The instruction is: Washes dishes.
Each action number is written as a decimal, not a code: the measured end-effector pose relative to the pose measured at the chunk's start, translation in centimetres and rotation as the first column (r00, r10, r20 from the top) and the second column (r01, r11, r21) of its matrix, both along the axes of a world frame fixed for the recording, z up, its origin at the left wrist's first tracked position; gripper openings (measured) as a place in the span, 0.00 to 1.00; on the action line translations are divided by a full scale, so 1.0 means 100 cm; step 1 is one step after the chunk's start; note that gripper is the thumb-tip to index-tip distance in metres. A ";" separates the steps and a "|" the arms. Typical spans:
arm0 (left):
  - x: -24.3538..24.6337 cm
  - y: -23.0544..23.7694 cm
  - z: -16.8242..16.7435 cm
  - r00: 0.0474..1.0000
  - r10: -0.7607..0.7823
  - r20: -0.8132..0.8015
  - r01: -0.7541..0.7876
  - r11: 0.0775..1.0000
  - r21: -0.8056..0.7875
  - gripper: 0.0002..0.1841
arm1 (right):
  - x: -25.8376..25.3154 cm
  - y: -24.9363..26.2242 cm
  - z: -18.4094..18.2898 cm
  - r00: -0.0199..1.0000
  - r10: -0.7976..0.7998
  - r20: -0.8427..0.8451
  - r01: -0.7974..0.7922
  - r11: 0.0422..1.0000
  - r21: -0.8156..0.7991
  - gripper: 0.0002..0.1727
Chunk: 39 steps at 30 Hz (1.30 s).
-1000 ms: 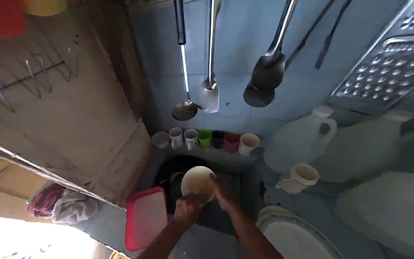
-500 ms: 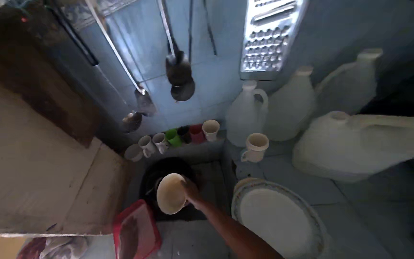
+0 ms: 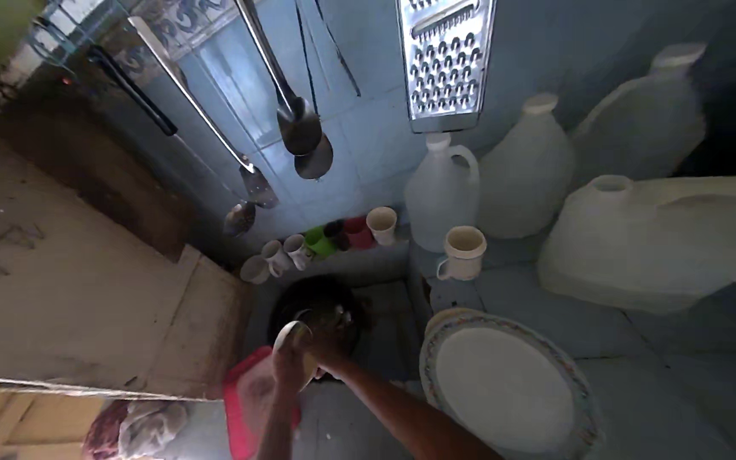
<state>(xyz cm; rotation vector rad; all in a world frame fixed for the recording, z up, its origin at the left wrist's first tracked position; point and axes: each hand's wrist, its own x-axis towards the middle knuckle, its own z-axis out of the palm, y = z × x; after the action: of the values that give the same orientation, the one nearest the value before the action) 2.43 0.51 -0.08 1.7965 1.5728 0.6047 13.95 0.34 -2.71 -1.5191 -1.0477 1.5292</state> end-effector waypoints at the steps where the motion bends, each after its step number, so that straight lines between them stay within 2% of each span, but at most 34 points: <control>1: 0.016 -0.009 -0.003 1.000 0.002 0.009 -0.002 1.000 -0.019 0.23 | 0.005 0.001 0.004 1.000 -0.018 0.020 0.017 0.999 0.035 0.28; 2: 0.025 -0.018 -0.004 0.998 -0.043 -0.034 0.042 0.998 -0.042 0.23 | 0.017 0.002 0.008 0.997 -0.017 0.078 0.011 0.997 0.077 0.28; 3: 0.024 -0.025 -0.005 0.979 -0.145 -0.142 0.135 0.988 -0.078 0.24 | 0.031 0.006 0.009 0.992 0.009 0.124 -0.024 0.992 0.120 0.28; 5: 0.010 -0.028 -0.010 0.861 -0.394 -0.321 0.359 0.919 -0.166 0.27 | 0.058 0.013 0.006 0.985 0.075 0.156 -0.097 0.986 0.139 0.29; 7: 0.003 -0.021 -0.011 0.792 -0.502 -0.348 0.460 0.865 -0.200 0.29 | 0.066 0.017 0.005 0.982 0.108 0.155 -0.124 0.988 0.097 0.30; 9: 0.015 -0.016 -0.006 0.853 -0.416 -0.314 0.389 0.909 -0.149 0.26 | 0.054 0.015 0.008 0.987 0.001 0.161 -0.016 0.996 0.089 0.31; 11: 0.037 -0.017 0.000 0.940 -0.211 -0.269 0.204 0.978 -0.051 0.22 | 0.031 0.010 0.009 0.977 -0.135 0.168 0.111 0.983 0.144 0.30; 13: 0.048 -0.024 0.001 0.937 -0.103 -0.333 0.096 0.995 -0.036 0.23 | 0.023 0.007 0.005 0.975 -0.150 0.162 0.123 0.979 0.165 0.29; 14: 0.043 -0.027 -0.004 0.920 -0.132 -0.369 0.119 0.991 -0.059 0.24 | 0.028 0.006 0.004 0.983 -0.120 0.140 0.099 0.984 0.149 0.28; 16: 0.015 -0.027 -0.021 0.854 -0.275 -0.442 0.284 0.958 -0.046 0.23 | 0.047 0.011 -0.001 0.997 -0.039 0.068 0.036 0.998 0.055 0.29; 18: -0.010 -0.015 -0.035 0.779 -0.370 -0.506 0.424 0.906 -0.010 0.21 | 0.059 0.014 -0.003 0.999 -0.035 -0.002 0.035 0.999 -0.038 0.30; 20: -0.006 -0.006 -0.024 0.763 -0.362 -0.535 0.391 0.918 -0.064 0.22 | 0.045 0.013 -0.002 0.990 -0.144 -0.014 0.143 0.989 -0.035 0.30; 22: 0.011 -0.005 -0.005 0.828 -0.288 -0.482 0.301 0.952 -0.051 0.22 | 0.020 0.013 -0.001 0.967 -0.254 0.000 0.254 0.965 0.060 0.30; 24: 0.021 -0.009 -0.002 0.875 -0.220 -0.431 0.246 0.969 0.004 0.19 | 0.010 0.012 0.000 0.968 -0.249 0.019 0.245 0.964 0.104 0.29; 26: 0.008 -0.014 -0.014 0.864 -0.283 -0.416 0.324 0.945 0.031 0.22 | 0.025 0.014 -0.001 0.988 -0.151 0.005 0.151 0.988 0.015 0.29; 28: -0.016 -0.008 -0.026 0.795 -0.403 -0.453 0.483 0.873 0.071 0.22 | 0.046 0.018 -0.010 0.986 -0.131 -0.106 0.117 0.985 -0.123 0.29; 30: -0.030 0.005 -0.019 0.811 -0.473 -0.345 0.529 0.844 0.088 0.21 | 0.054 0.019 -0.027 0.934 -0.165 -0.316 0.105 0.975 -0.197 0.33; 31: -0.030 0.011 -0.007 0.870 -0.444 -0.213 0.461 0.887 0.036 0.21 | 0.052 0.019 -0.036 0.904 -0.160 -0.397 0.089 0.977 -0.191 0.38; 32: -0.028 0.018 0.002 0.938 -0.344 -0.027 0.345 0.938 0.021 0.21 | 0.049 0.019 -0.044 0.882 -0.136 -0.452 0.066 0.984 -0.168 0.42; 33: -0.025 0.024 0.009 0.966 -0.187 0.178 0.188 0.982 0.009 0.17 | 0.044 0.019 -0.051 0.868 -0.115 -0.484 0.052 0.989 -0.142 0.44; 34: -0.020 0.031 0.011 0.927 -0.012 0.376 0.025 0.999 -0.029 0.14 | 0.040 0.019 -0.055 0.846 -0.097 -0.525 0.044 0.993 -0.111 0.44; 35: -0.016 0.039 0.012 0.834 0.138 0.535 -0.095 0.990 -0.107 0.15 | 0.036 0.017 -0.054 0.800 -0.103 -0.591 0.065 0.994 -0.086 0.42; 36: -0.015 0.046 0.010 0.722 0.241 0.649 -0.142 0.969 -0.203 0.17 | 0.033 0.015 -0.050 0.732 -0.148 -0.665 0.132 0.988 -0.075 0.37; 37: -0.017 0.053 0.002 0.624 0.310 0.717 -0.136 0.947 -0.291 0.18 | 0.029 0.014 -0.045 0.634 -0.213 -0.744 0.228 0.970 -0.083 0.30; 38: -0.023 0.059 -0.009 0.580 0.358 0.732 -0.112 0.925 -0.364 0.19 | 0.027 0.015 -0.041 0.513 -0.259 -0.818 0.315 0.944 -0.101 0.24; 39: -0.031 0.061 -0.019 0.611 0.386 0.691 -0.102 0.904 -0.415 0.20 | 0.027 0.017 -0.035 0.435 -0.291 -0.852 0.395 0.912 -0.109 0.20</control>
<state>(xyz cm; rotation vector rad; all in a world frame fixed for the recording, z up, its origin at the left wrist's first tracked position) -0.65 6.62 -2.01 0.8458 1.2037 0.9984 16.64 2.04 -6.21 -0.6119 -0.1749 1.5773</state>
